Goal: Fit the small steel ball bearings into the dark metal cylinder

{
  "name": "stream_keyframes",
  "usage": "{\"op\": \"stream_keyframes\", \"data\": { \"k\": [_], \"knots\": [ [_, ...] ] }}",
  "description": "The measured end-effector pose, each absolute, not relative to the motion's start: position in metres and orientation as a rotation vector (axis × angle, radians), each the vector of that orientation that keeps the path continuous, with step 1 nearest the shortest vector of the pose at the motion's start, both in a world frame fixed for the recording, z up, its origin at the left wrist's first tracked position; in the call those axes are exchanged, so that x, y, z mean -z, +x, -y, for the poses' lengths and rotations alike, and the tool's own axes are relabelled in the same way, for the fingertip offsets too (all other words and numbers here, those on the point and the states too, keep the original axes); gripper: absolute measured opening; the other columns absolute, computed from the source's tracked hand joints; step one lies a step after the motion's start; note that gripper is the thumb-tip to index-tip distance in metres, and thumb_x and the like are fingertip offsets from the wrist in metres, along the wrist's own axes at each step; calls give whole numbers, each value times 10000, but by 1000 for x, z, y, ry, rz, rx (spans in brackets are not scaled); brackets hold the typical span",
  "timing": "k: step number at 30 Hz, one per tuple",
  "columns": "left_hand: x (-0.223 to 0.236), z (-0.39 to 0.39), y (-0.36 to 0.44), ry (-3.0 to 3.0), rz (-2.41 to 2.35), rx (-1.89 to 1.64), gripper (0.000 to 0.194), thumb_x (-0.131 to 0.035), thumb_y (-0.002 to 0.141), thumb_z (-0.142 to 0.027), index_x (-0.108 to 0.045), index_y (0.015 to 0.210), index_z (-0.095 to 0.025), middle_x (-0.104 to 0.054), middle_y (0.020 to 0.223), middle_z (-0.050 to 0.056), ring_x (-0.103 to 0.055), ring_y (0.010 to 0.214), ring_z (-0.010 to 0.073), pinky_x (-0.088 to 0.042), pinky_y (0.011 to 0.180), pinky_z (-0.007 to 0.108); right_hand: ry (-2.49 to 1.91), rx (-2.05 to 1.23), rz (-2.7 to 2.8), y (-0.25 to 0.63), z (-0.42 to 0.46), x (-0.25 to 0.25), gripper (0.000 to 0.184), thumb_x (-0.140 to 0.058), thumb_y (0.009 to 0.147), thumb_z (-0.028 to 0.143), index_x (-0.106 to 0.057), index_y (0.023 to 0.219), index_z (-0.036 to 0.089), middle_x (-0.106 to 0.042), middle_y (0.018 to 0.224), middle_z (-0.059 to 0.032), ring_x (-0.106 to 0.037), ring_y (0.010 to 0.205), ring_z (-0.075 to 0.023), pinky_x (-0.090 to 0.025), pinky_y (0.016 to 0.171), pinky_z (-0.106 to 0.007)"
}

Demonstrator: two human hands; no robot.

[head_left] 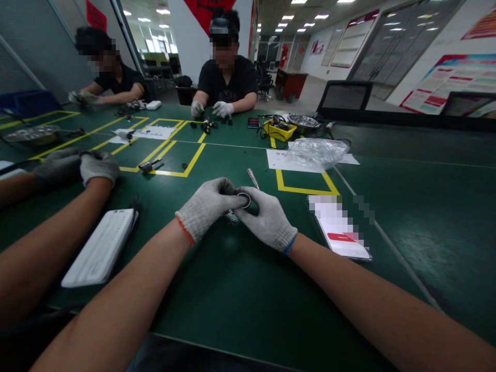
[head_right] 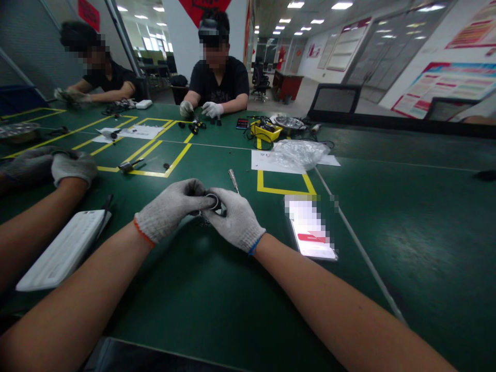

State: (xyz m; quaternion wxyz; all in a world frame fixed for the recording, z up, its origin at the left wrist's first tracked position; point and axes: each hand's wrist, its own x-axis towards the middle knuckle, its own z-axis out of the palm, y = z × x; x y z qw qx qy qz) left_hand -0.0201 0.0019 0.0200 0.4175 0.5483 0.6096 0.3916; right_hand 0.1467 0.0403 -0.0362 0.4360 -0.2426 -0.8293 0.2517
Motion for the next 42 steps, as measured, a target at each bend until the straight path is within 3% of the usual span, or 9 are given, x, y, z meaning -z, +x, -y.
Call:
{"op": "stream_keyframes", "data": {
  "k": [12,29,35,39,42],
  "knots": [
    [-9,-4,-21,1149,-1283,-1057,201,-756,767,-268,-586,824,-178,-628,719,-1,-595,604,123,-477,566,257,-630,-582,2038,148,-40,39,269,-690,920,361,-693,1128,190,-779,1040,-101,-741,959,-265,-604,857,-420],
    [-27,3,-13,1681,-1755,-929,189,-757,738,-280,-592,709,-191,-609,676,-14,-560,662,153,-413,583,276,-614,-569,2073,148,-41,39,229,-692,895,321,-713,1101,223,-785,1047,-85,-740,981,-274,-600,891,-439],
    [-22,-5,-28,1546,-1603,-982,116,-630,808,-308,-619,805,-193,-633,729,9,-586,657,162,-478,627,293,-662,-621,2019,147,-40,39,248,-689,898,325,-703,1118,212,-783,1042,-80,-742,971,-261,-610,880,-430],
    [-15,-11,-41,1879,-1951,-683,112,-658,781,-284,-694,844,-199,-722,872,78,-648,818,234,-494,750,340,-675,-669,1956,146,-42,39,244,-692,881,308,-702,1104,211,-784,1056,-78,-745,977,-257,-613,884,-423],
    [-9,-12,-46,1951,-1932,-439,154,-691,766,-316,-741,879,-223,-759,925,86,-674,829,249,-504,758,334,-699,-701,1909,146,-45,40,247,-687,884,329,-696,1104,216,-780,1031,-70,-742,948,-252,-618,857,-420]
  ]
}}
